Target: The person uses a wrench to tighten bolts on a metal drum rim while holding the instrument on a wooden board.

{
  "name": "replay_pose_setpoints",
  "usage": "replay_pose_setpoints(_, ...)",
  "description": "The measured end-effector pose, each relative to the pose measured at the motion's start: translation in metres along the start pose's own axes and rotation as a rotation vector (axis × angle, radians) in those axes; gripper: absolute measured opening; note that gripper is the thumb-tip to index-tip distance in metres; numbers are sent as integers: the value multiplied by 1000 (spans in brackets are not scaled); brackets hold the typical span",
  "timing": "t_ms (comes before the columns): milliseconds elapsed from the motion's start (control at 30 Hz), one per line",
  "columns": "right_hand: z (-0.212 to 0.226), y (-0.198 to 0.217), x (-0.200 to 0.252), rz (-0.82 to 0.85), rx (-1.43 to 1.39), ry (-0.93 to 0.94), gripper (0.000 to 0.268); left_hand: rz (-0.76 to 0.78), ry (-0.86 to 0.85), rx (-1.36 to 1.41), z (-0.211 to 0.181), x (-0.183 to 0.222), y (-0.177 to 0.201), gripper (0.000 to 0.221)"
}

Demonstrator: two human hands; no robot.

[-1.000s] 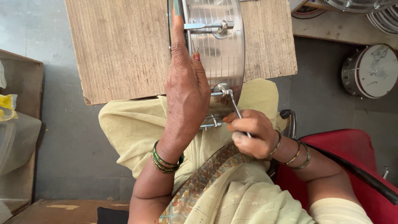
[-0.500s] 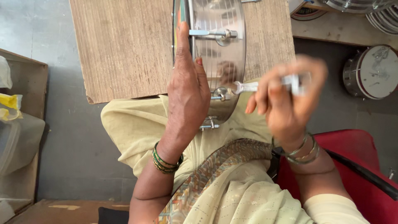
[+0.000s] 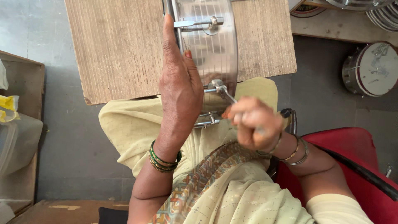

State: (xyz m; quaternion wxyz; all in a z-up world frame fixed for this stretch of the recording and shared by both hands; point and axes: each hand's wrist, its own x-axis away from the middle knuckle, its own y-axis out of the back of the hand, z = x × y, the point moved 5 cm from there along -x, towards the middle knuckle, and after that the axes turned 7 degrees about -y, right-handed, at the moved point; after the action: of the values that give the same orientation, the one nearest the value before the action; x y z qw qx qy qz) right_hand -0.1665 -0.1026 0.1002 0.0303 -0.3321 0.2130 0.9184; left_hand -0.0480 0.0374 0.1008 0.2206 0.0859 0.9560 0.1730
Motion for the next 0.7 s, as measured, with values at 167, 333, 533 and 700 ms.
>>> replay_pose_setpoints(167,-26,16,-43,-6,-303,-629,22,-62,-194,-44,-1,9,2,54)
replay_pose_setpoints(333,-45,23,-73,-34,-626,-868,21,-104,-250,-54,6,11,-2,53)
replay_pose_setpoints(533,-1,24,-25,-169,-292,-248,19,-42,-98,-46,18,8,-4,57)
replay_pose_setpoints(700,-11,1,5,43,-66,81,18,-56,-114,-56,13,5,-3,57)
